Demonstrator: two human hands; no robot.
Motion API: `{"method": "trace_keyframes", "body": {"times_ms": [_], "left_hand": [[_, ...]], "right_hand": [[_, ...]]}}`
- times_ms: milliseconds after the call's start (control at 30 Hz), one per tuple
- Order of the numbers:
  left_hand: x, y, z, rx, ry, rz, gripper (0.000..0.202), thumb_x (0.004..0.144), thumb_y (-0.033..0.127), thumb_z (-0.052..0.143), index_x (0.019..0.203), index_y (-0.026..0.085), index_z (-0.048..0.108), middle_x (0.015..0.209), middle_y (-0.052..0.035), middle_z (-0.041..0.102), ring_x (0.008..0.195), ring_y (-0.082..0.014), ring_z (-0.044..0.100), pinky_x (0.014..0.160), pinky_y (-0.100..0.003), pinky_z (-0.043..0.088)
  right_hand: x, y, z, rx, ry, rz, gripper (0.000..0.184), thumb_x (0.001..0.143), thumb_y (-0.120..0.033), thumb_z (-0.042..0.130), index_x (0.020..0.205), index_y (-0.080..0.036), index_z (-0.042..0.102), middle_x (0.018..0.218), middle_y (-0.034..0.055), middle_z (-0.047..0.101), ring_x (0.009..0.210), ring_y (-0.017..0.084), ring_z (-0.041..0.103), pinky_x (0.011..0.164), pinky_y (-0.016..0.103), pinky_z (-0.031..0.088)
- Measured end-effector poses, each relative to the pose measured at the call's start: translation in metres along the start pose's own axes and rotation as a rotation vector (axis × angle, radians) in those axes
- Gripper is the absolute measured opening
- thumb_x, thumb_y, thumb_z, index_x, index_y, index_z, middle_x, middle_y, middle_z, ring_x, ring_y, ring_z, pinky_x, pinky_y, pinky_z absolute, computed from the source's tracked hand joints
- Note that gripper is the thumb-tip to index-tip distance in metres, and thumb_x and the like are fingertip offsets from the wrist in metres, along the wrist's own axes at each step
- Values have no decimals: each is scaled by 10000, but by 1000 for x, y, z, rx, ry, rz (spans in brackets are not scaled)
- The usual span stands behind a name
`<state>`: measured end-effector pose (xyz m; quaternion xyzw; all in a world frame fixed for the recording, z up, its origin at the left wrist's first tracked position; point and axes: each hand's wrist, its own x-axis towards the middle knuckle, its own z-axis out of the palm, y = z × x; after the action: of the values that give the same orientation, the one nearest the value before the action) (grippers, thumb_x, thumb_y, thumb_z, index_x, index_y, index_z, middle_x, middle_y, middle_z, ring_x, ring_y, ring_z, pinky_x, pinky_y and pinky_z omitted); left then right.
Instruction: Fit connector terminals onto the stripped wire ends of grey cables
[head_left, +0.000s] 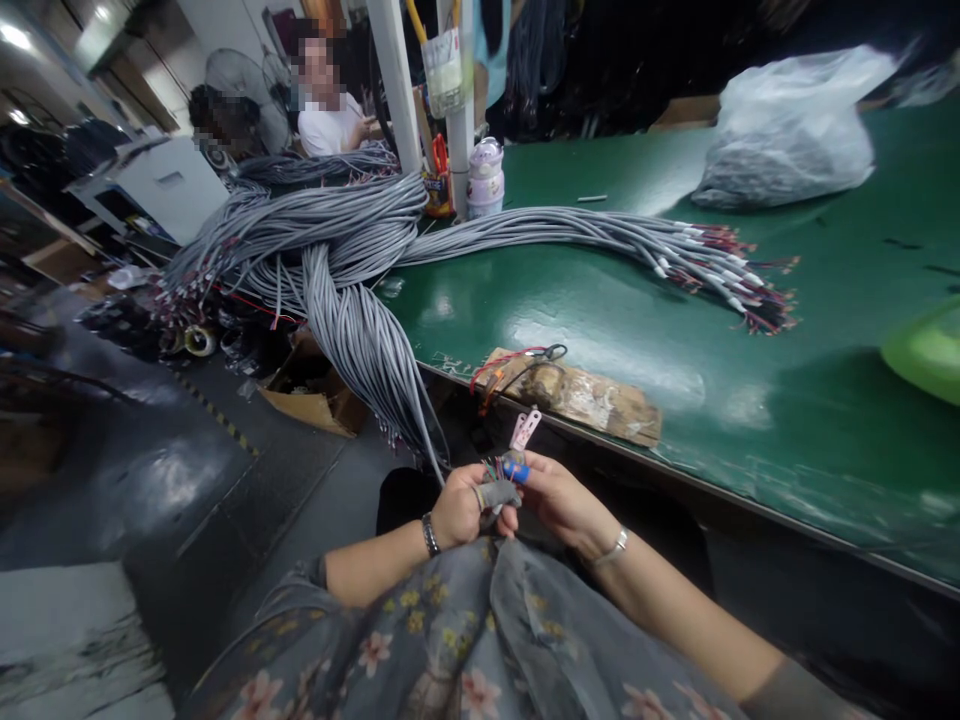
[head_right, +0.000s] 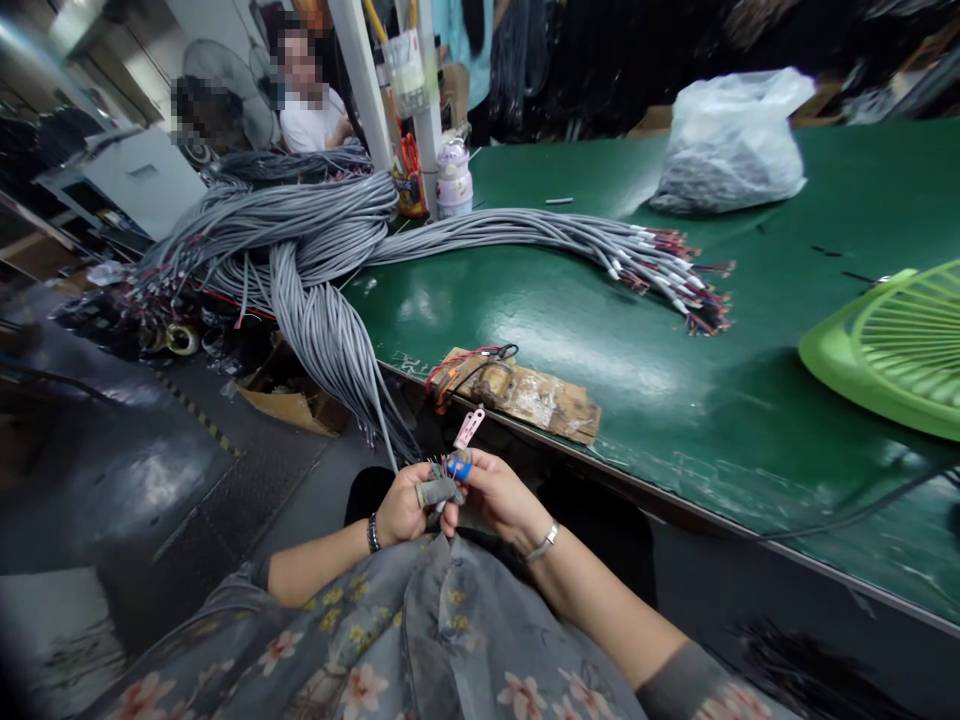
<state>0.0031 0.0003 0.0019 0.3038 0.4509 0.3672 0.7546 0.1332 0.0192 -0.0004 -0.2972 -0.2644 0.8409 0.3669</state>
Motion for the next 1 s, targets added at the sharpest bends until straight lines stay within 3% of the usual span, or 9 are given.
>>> {"method": "trace_keyframes", "body": {"times_ms": [233, 367, 467, 567, 700, 867, 1000], "left_hand": [[0, 0, 2, -48, 198, 95, 396, 508, 485, 741, 582, 149, 545, 405, -7, 553, 311, -102, 461, 350, -208, 331], [1, 0, 3, -54, 257, 114, 389, 536, 480, 726, 603, 157, 522, 419, -3, 556, 325, -101, 469, 356, -199, 316], [2, 0, 1, -33, 272, 137, 393, 538, 485, 727, 605, 155, 525, 419, 0, 552, 325, -103, 475, 352, -198, 320], [1, -1, 0, 27, 261, 159, 392, 546, 491, 730, 596, 153, 537, 439, -5, 571, 328, -99, 484, 349, -195, 333], [-2, 3, 1, 137, 214, 194, 374, 568, 489, 729, 598, 157, 558, 458, -5, 582, 356, -100, 507, 360, -194, 357], [-8, 12, 6, 203, 231, 212, 379, 549, 487, 741, 550, 169, 536, 451, 7, 563, 367, -91, 499, 373, -194, 374], [-6, 8, 3, 189, 253, 213, 373, 582, 491, 726, 576, 163, 548, 467, 0, 583, 366, -96, 514, 369, -190, 362]], "right_hand": [[-3, -3, 0, -100, 207, -109, 359, 526, -426, 840, 553, -177, 583, 452, -46, 489, 423, 74, 410, 443, 228, 334], [-7, -4, 5, -87, 164, -130, 364, 549, -422, 823, 536, -196, 537, 463, -41, 489, 444, 104, 432, 479, 274, 376], [-7, -4, 5, -126, 163, -127, 381, 562, -439, 806, 533, -198, 511, 472, -39, 490, 461, 113, 445, 499, 285, 378], [-3, -3, 1, -231, 241, -135, 385, 554, -485, 796, 587, -183, 559, 485, -45, 491, 464, 91, 415, 490, 255, 332], [2, -2, -1, -320, 244, -114, 402, 570, -525, 768, 679, -176, 600, 504, -33, 528, 474, 96, 426, 490, 250, 299], [3, -1, 1, -329, 308, -153, 388, 523, -484, 797, 594, -170, 580, 481, -43, 501, 460, 77, 374, 479, 245, 264], [-2, 1, 5, -265, 296, -164, 377, 532, -464, 802, 568, -174, 563, 450, -46, 486, 441, 79, 377, 469, 246, 263]]}}
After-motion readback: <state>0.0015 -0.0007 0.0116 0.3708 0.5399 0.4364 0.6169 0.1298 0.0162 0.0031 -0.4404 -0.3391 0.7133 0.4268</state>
